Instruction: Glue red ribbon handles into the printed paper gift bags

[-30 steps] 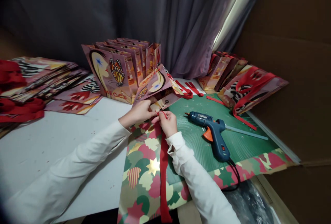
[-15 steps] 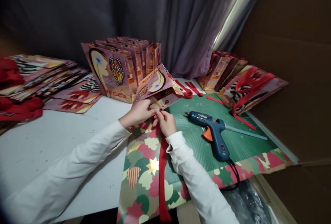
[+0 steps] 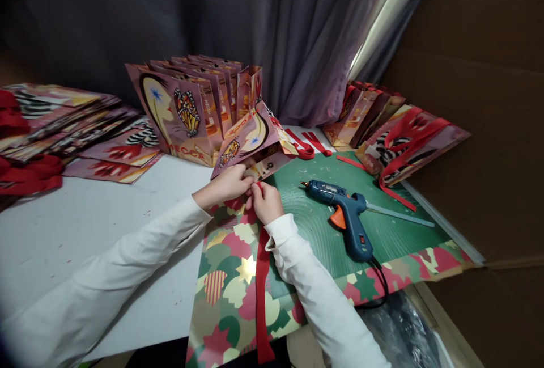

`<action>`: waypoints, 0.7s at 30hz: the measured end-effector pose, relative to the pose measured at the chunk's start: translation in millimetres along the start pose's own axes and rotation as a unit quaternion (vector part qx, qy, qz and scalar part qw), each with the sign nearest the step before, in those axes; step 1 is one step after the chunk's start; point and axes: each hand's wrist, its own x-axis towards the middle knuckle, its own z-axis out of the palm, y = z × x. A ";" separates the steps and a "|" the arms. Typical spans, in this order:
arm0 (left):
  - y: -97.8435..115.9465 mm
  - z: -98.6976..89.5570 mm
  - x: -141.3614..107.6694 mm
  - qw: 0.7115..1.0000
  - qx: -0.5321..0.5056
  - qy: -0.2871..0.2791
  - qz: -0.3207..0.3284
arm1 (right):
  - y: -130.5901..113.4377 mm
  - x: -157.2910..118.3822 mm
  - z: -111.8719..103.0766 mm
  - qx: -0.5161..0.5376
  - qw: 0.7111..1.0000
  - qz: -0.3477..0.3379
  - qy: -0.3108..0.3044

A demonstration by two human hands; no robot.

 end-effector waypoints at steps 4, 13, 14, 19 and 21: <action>0.4 -0.9 0.5 1.000 0.013 -0.016 0.000 | -0.8 -0.6 0.5 0.038 0.999 0.027 -0.003; -3.1 -3.4 2.5 0.999 0.015 -0.015 0.026 | -19.3 -17.6 -4.2 0.101 0.992 0.079 -0.001; -4.3 -2.9 4.0 0.999 0.013 -0.011 0.030 | -23.8 -28.9 -6.3 0.098 0.992 0.081 0.007; -10.5 0.8 10.4 1.000 -0.004 -0.013 0.028 | -46.6 -120.0 -24.9 0.052 0.993 0.109 0.021; -11.4 1.5 10.7 1.000 -0.016 -0.008 0.018 | -49.6 -163.5 -33.6 0.050 0.987 0.148 0.019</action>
